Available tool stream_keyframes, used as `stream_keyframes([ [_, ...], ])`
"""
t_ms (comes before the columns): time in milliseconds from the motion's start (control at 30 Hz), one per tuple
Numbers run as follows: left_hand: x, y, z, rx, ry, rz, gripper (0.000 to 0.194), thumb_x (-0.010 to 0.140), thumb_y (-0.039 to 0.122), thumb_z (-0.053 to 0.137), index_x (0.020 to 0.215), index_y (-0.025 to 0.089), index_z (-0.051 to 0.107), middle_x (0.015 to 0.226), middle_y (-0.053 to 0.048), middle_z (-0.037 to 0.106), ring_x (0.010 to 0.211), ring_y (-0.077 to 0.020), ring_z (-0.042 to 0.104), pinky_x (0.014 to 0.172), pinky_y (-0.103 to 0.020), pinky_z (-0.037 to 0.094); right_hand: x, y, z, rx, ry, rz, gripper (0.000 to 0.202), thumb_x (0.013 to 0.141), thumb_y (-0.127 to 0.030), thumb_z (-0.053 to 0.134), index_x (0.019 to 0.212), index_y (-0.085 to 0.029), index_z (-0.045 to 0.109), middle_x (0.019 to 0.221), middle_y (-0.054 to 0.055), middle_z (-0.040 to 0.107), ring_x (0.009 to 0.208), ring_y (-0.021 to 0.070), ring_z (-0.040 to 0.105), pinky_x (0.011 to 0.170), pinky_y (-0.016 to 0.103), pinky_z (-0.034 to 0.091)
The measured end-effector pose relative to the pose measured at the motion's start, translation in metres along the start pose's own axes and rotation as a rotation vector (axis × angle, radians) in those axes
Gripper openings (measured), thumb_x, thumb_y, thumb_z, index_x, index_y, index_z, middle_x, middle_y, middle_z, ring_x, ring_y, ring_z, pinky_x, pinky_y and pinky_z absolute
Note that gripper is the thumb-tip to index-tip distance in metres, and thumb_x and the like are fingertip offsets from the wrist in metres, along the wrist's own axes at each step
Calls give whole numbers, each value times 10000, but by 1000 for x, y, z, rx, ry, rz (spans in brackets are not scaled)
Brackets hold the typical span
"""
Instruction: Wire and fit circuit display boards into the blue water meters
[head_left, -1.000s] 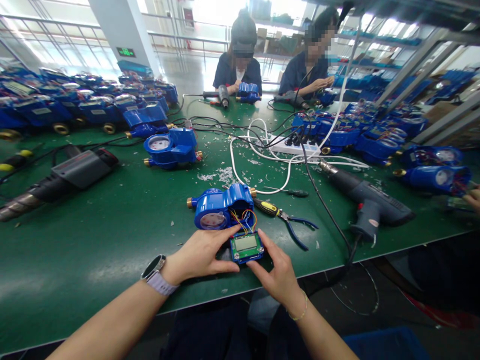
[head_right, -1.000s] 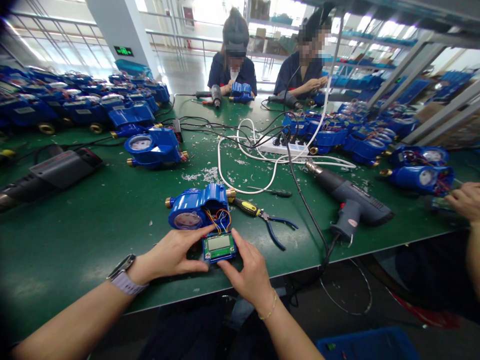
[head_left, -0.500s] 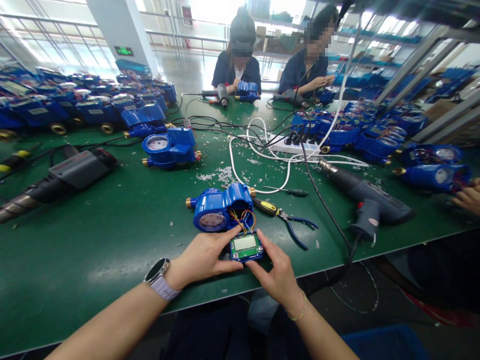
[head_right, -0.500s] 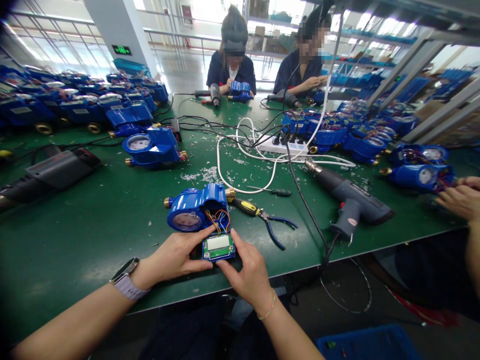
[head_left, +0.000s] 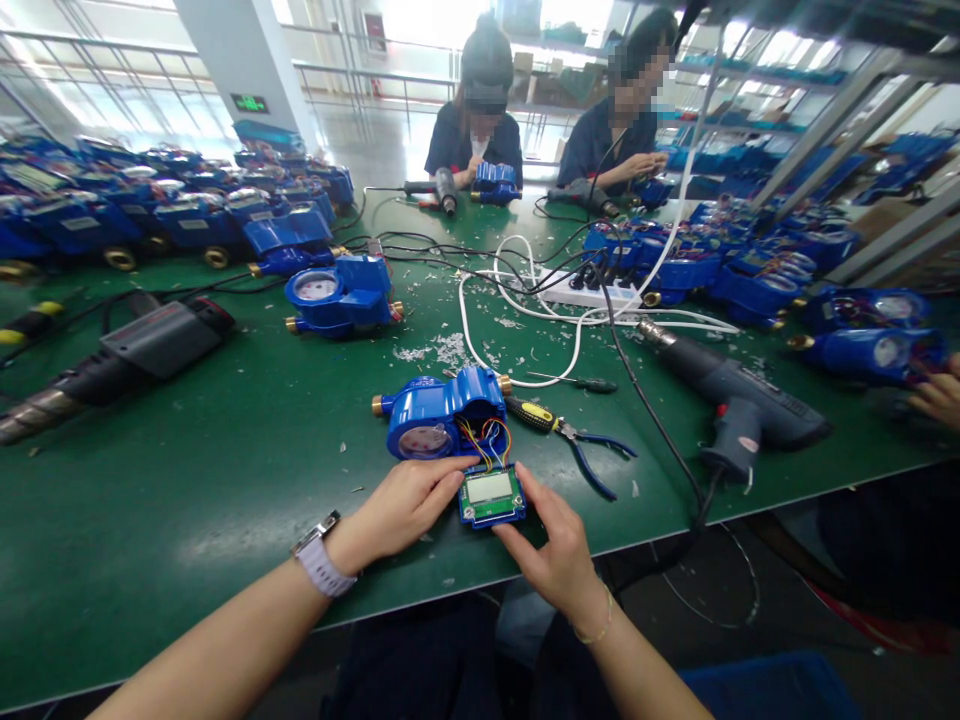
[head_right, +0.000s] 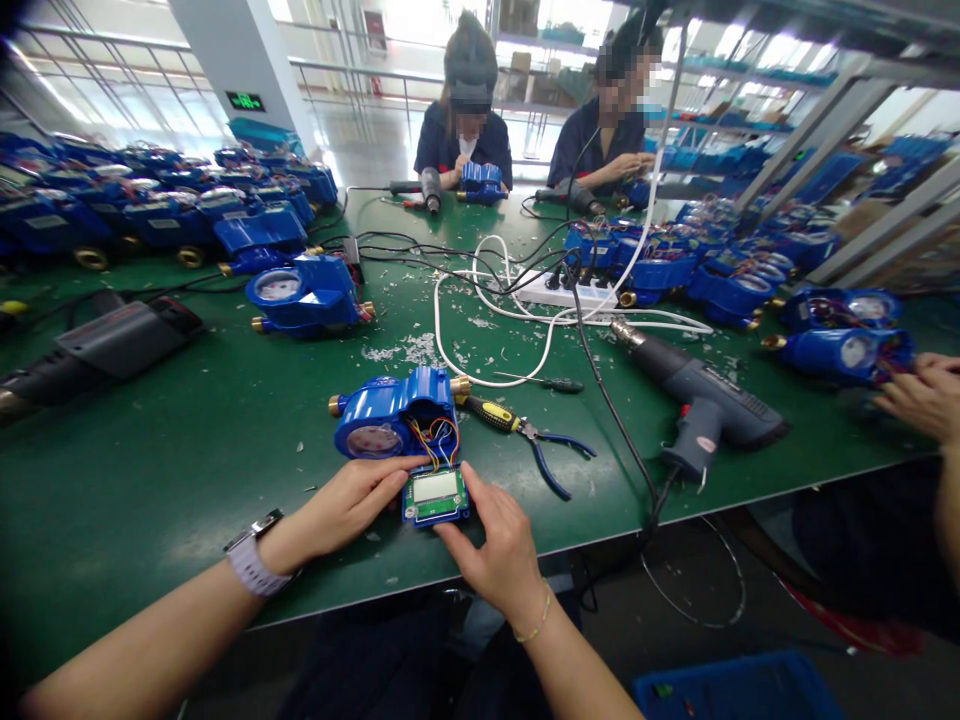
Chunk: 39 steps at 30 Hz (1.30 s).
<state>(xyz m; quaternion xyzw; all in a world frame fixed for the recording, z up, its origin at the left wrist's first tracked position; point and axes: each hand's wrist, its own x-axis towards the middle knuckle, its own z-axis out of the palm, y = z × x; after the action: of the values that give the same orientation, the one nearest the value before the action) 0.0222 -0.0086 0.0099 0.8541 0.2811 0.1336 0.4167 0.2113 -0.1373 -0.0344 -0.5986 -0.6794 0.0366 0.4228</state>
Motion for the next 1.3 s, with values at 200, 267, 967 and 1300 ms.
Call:
stream_keyframes([
  [200,0,-2,0,-98,-43,-69,482,994,368,310,1279,130,615,861,-73,739,723,-176,652,717,-293,502,0,-2,-1,5,16,-31,601,910,-307,623,1453,-181,396,1123,146,689,948,275,684,809,409,569],
  [267,0,-3,-1,-146,-54,-79,482,996,382,314,1287,136,609,904,-78,740,761,-183,653,745,-303,502,1,-3,-2,5,17,-35,597,912,-307,620,1451,-180,399,1115,146,692,944,275,685,805,409,571],
  [967,4,-8,-2,-565,-91,-177,505,928,490,482,1203,101,647,760,-49,665,685,-156,599,680,-286,495,2,-2,-3,9,17,-19,587,927,-322,594,1458,-171,393,1059,138,701,841,244,688,733,376,575],
  [1300,5,-13,1,-692,-143,-211,460,890,527,555,1129,139,617,769,-20,629,651,-122,585,627,-255,483,4,-4,-4,17,0,-27,574,934,-321,581,1458,-174,397,1044,131,713,858,255,696,749,379,572],
])
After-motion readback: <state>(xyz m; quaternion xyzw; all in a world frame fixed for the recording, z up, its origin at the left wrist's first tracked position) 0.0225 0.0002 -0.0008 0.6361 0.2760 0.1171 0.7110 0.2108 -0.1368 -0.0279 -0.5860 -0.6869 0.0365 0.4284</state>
